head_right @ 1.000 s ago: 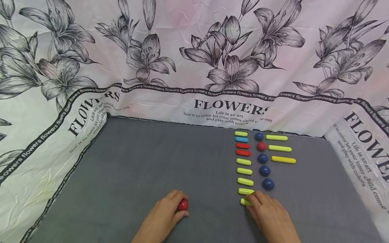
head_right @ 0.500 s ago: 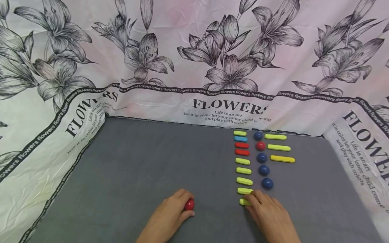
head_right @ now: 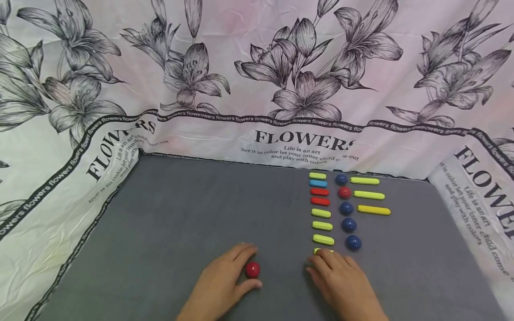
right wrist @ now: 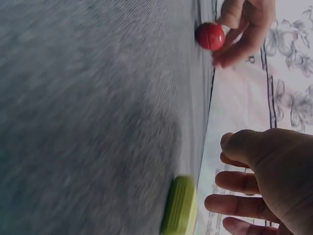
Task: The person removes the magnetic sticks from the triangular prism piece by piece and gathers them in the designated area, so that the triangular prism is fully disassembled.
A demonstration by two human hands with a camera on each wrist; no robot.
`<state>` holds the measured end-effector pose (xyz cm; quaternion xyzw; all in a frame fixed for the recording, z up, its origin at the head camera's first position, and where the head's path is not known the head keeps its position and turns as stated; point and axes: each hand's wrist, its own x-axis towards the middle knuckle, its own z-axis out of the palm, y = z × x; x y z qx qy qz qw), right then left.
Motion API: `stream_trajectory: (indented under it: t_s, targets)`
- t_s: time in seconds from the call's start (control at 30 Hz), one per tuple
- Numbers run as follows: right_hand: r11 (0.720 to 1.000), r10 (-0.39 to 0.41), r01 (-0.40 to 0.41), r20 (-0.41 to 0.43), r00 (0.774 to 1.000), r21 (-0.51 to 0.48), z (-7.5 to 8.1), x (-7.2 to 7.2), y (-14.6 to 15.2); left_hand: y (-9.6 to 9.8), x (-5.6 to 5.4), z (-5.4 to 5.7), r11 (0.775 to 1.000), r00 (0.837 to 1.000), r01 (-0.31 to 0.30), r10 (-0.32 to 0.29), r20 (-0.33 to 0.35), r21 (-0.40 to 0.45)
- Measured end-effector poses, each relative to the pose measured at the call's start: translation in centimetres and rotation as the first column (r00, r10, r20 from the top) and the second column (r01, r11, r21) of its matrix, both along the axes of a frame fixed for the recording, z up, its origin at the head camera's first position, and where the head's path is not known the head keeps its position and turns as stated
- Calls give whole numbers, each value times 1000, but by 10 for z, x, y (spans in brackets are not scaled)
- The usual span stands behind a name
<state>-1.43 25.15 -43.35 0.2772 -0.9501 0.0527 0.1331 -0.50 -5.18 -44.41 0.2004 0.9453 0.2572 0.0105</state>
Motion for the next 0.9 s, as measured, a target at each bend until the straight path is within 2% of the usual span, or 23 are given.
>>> stream_trajectory:
  t_s: [0.1,0.3,0.6,0.9]
  targets:
    - [999,37,-37,-6,999,4,1,-3,-9,-12,1,0,1000,998,-6,4,-59,-31]
    - [994,106,-107,-14,994,-11,-1,-5,-32,-31,2,0,996,992,-30,19,-122,-86]
    - [984,177,-178,72,982,14,-3,-7,-64,-42,4,0,978,976,-126,92,-197,-167]
    - [970,220,-236,206,954,60,-1,-12,-89,-47,5,-1,957,965,-203,160,-208,-208]
